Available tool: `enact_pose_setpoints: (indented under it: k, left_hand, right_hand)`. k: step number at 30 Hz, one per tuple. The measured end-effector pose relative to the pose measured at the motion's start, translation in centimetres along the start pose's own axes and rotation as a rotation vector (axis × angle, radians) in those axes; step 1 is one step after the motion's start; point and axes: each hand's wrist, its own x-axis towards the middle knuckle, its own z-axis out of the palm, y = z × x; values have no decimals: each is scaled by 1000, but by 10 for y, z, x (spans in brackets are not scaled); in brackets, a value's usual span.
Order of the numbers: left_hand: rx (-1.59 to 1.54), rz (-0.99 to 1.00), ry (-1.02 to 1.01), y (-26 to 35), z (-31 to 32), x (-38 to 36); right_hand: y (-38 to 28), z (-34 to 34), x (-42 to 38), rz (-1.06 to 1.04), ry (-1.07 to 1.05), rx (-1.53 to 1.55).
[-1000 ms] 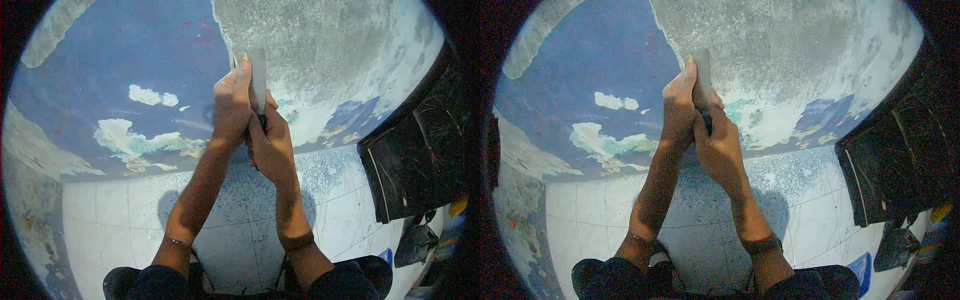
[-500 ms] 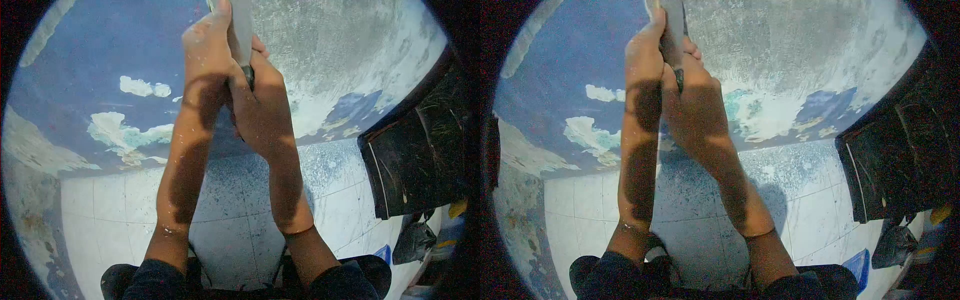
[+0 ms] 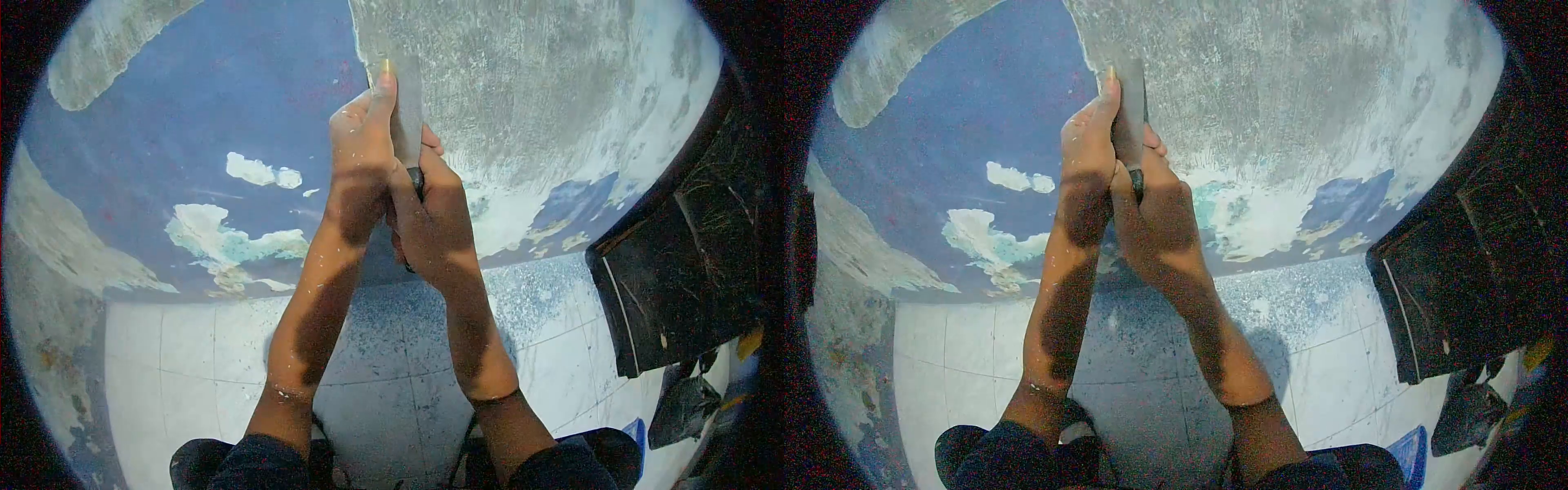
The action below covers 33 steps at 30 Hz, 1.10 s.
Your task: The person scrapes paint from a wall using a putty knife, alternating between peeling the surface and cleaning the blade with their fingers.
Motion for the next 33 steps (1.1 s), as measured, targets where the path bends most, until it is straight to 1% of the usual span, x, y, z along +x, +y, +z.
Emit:
enact_pose_setpoints:
  k: [4, 6, 8, 10, 11, 13, 15, 16, 17, 18, 19, 22, 23, 25, 28, 29, 32, 33]
  left_hand:
    - [20, -9, 28, 6, 1, 6]
    - [50, 55, 34, 15, 0, 10]
    - [24, 67, 2, 31, -3, 16]
    - [0, 103, -29, 47, -6, 26]
    - [57, 110, -3, 54, -7, 32]
    - [110, 125, 20, 66, -8, 36]
    - [-56, 90, -51, 72, -9, 35]
    - [-63, 95, -50, 70, -13, 32]
    - [-24, 100, -116, 62, -20, 27]
    - [17, 111, -181, 56, -25, 25]
    - [14, 122, -180, 52, -27, 25]
    - [0, 25, -185, 40, -27, 22]
    - [31, 49, -208, 43, -22, 24]
    - [66, 88, -235, 49, -18, 31]
    - [-19, 116, -199, 50, -13, 38]
    - [-35, 114, -193, 51, -11, 39]
    - [-51, 107, -193, 53, -9, 42]
    - [-51, 98, -203, 53, -8, 43]
  right_hand:
    - [-9, 6, 10, -20, 13, -22]
    - [-15, 9, 16, -15, 41, -41]
    - [-26, 11, 21, -5, 56, -53]
    - [-47, 15, 33, -52, 18, 26]
    - [-48, 18, 39, -63, 16, 27]
    - [-47, 23, 50, -254, 20, 58]
    - [-41, 28, 47, -280, 32, 84]
    - [-41, 29, 45, -309, 45, 116]
    - [-45, 30, 42, -317, 42, 110]
    - [-49, 27, 37, -235, 8, 129]
    - [-51, 23, 32, -149, -23, 150]
    - [-49, 15, 14, 160, -102, 214]
    - [-48, 17, 13, 169, -101, 216]
    - [-49, 20, 19, 7, -4, 307]
    - [-57, 12, 29, 48, -62, 295]
    - [-63, 9, 28, 31, -79, 246]
    - [-59, 4, 35, -13, -68, 228]
    - [-62, 1, 33, 40, -70, 238]
